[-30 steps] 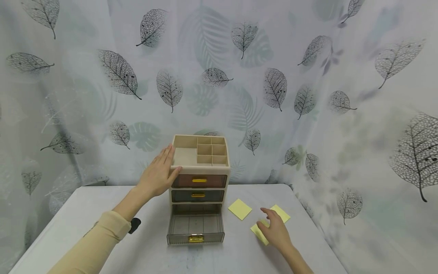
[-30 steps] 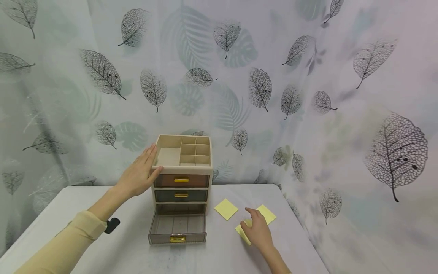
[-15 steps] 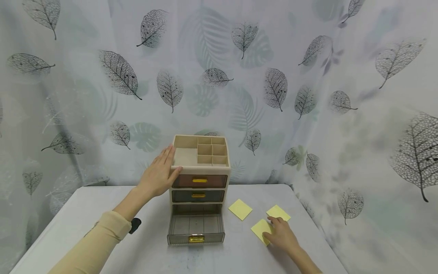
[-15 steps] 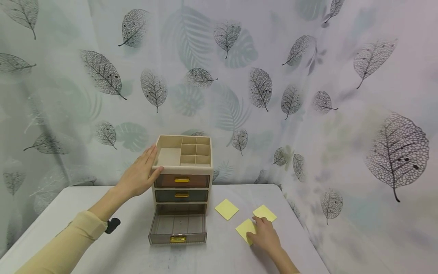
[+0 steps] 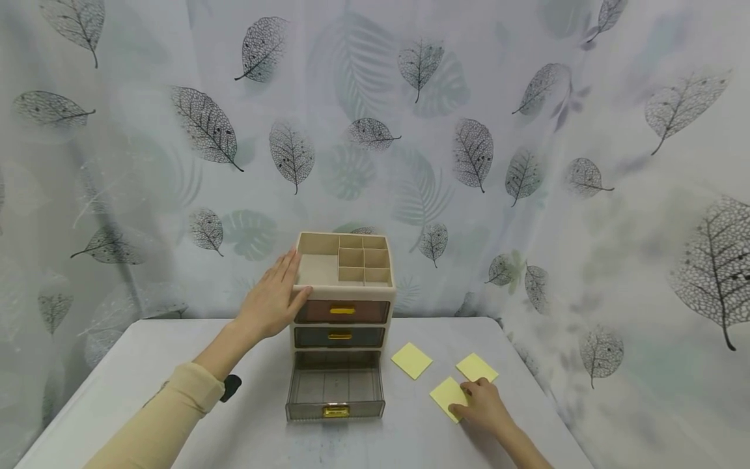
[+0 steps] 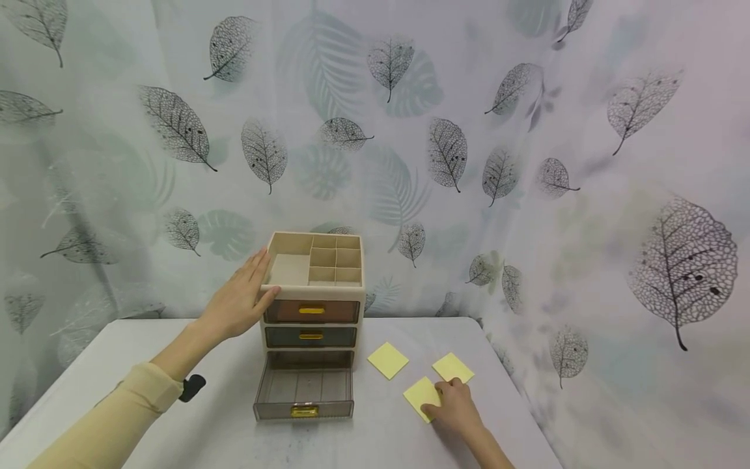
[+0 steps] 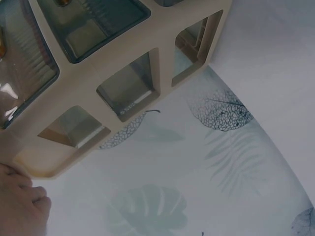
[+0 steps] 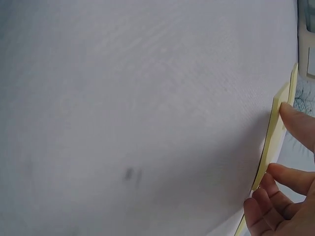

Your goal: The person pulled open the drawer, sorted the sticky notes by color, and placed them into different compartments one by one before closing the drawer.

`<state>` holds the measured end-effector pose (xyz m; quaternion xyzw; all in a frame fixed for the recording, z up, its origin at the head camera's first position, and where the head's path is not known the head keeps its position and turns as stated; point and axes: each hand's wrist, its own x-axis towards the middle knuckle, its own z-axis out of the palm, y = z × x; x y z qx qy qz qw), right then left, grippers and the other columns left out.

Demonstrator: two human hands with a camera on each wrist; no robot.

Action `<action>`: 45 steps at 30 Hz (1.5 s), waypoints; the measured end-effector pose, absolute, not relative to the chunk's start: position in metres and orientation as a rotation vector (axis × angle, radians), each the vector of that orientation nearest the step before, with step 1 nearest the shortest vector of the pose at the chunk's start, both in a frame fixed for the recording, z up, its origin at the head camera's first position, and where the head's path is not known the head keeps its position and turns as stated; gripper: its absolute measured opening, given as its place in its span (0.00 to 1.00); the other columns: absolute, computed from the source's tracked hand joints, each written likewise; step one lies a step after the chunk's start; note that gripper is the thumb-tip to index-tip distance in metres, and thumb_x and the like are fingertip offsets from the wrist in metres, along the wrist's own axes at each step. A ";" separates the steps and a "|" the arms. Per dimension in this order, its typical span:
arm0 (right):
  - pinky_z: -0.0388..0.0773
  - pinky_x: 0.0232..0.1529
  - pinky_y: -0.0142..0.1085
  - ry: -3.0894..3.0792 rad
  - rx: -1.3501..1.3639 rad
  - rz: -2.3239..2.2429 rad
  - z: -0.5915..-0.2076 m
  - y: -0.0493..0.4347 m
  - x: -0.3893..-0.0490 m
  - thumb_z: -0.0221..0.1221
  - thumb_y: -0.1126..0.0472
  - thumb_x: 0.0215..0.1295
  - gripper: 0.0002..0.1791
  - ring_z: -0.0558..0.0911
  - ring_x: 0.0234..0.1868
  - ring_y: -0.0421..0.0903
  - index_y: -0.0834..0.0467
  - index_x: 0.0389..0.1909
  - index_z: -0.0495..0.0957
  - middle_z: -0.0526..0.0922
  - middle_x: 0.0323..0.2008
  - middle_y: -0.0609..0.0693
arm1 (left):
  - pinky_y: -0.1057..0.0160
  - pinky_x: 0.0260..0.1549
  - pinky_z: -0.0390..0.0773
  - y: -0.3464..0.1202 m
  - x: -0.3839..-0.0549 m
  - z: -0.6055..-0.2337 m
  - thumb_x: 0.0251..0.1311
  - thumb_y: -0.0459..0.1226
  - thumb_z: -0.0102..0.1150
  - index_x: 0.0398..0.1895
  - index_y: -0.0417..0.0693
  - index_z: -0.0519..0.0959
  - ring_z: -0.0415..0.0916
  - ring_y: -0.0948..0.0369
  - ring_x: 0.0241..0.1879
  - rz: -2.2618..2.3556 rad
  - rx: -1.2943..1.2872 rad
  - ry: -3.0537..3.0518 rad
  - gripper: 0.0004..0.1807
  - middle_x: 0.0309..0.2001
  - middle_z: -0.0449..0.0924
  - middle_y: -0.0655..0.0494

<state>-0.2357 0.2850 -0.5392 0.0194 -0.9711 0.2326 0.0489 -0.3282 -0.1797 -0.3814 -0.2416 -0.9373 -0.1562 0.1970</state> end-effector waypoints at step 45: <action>0.81 0.35 0.30 -2.645 -0.120 1.164 -0.537 0.285 -0.225 0.66 0.69 0.65 0.15 0.84 0.41 0.46 0.64 0.53 0.83 0.87 0.46 0.57 | 0.39 0.78 0.49 -0.180 -0.330 -0.383 0.81 0.54 0.41 0.83 0.33 0.43 0.40 0.41 0.82 -0.445 -0.682 -2.619 0.44 0.84 0.38 0.39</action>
